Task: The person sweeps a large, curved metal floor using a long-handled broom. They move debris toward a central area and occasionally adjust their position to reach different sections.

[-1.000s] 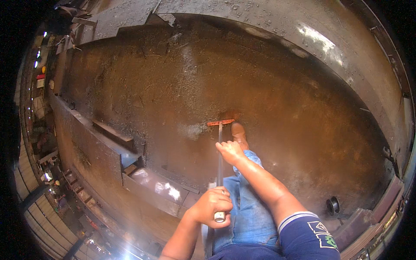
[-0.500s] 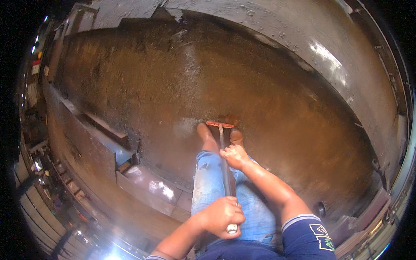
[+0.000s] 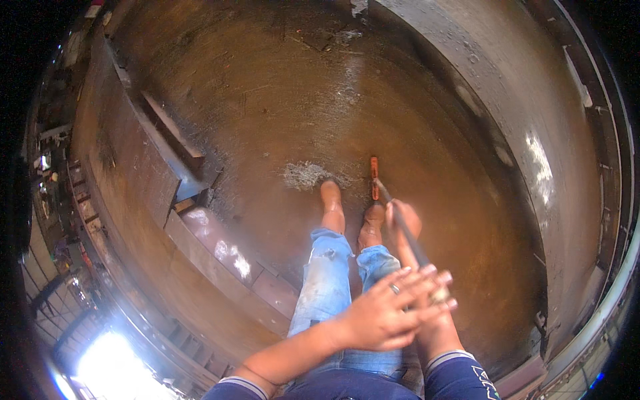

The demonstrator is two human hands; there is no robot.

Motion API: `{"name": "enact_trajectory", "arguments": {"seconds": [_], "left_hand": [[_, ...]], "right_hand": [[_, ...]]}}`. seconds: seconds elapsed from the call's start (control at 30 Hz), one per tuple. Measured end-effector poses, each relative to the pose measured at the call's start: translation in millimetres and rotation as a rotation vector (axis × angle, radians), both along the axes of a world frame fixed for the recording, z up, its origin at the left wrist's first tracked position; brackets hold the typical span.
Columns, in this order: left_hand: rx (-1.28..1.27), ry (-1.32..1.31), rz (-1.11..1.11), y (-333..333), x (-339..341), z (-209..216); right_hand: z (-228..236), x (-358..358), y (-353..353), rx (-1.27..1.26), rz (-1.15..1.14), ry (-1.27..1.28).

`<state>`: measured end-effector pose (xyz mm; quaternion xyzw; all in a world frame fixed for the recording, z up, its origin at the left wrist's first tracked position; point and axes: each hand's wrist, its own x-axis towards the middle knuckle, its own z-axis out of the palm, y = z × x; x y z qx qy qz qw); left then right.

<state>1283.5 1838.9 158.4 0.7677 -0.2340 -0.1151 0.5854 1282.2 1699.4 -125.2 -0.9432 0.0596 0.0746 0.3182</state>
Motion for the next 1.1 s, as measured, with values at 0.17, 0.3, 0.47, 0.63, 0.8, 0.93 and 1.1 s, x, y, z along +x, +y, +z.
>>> {"name": "enact_trajectory", "arguments": {"seconds": [0.17,0.3,0.47,0.63,0.8,0.93,1.1], "left_hand": [[0.088,0.32,0.315,113,-13,-57],[0.443,0.579,0.637,264,-104,-147],[0.688,1.153,0.891,444,-319,-246],[0.878,1.383,0.736,534,-402,-211],[0.337,1.159,1.093,592,-300,-224],[0.009,1.014,1.323,622,-270,-248],[0.139,0.904,1.083,623,-181,-231]], "right_hand": [[-72,62,-47,0.007,-0.605,-0.041],[-87,78,-97,0.088,-0.763,-0.116],[-50,70,-104,-0.055,-0.875,-0.052],[-26,51,1,-0.417,-0.802,0.008],[-24,35,83,-0.386,-0.614,-0.12],[1,48,175,-0.326,-0.324,-0.053],[25,72,195,-0.229,-0.281,0.001]]}}
